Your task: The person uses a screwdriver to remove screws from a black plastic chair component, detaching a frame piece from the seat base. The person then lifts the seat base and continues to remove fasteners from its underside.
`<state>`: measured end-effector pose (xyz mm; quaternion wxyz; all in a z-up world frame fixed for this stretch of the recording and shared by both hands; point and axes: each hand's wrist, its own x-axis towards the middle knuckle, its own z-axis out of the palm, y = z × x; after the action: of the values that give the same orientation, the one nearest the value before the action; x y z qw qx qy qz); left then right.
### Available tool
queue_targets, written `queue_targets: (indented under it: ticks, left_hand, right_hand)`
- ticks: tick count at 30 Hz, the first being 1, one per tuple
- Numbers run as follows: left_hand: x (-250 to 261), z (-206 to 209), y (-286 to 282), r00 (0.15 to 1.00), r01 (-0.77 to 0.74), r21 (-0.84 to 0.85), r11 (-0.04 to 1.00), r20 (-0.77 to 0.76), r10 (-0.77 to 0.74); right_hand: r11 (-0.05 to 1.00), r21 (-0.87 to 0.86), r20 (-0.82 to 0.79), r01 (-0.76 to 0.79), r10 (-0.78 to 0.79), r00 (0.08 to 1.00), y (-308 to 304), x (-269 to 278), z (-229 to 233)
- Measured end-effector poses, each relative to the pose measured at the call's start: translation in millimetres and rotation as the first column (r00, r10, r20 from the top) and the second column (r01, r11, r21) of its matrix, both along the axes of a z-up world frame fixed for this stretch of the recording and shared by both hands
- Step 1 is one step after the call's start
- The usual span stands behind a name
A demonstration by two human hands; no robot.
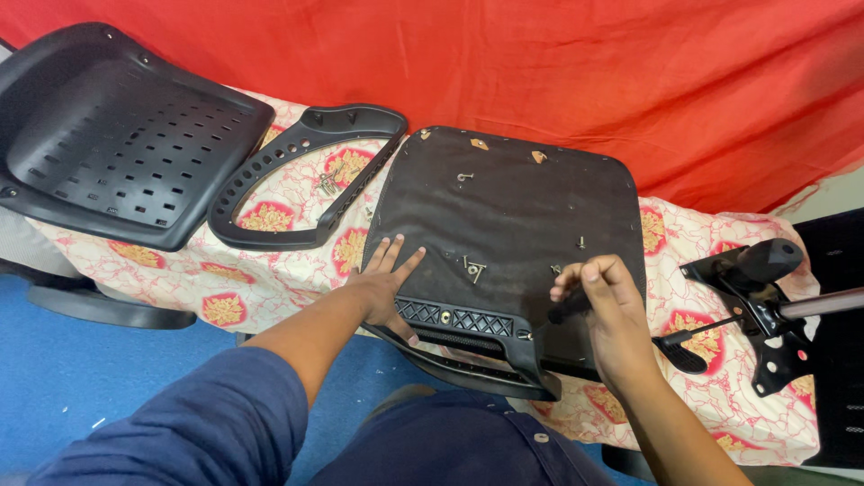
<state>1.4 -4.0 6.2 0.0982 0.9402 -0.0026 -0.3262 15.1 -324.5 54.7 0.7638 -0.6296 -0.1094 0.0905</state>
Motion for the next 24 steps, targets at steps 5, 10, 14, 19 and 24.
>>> queue_targets:
  ticks: [5,10,14,19,24]
  left_hand:
    - [1,-1,1,1.000,0.001,-0.001,1.000,-0.014,-0.001]
    - [0,0,2,1.000,-0.002,-0.011,1.000,-0.011,0.002]
    - [0,1,3,1.000,-0.005,-0.019,1.000,-0.006,0.005]
    - [0,2,2,1.000,-0.008,-0.023,1.000,-0.006,0.008]
    - [-1,3,2,1.000,-0.008,-0.018,1.000,0.003,0.008]
  right_hand:
    - [0.999,-0.042,0.028,-0.017,0.018,0.999,-2,0,-1]
    - [0.997,-0.001,-0.068,-0.075,0.075,0.995,-5,-1,-4]
    - [0.993,0.048,-0.071,-0.106,0.110,0.991,-4,4,-8]
    - [0.994,-0.001,-0.003,-0.111,0.111,0.994,6,7,-15]
    - [0.990,-0.058,0.022,-0.128,0.129,0.991,12,0,-18]
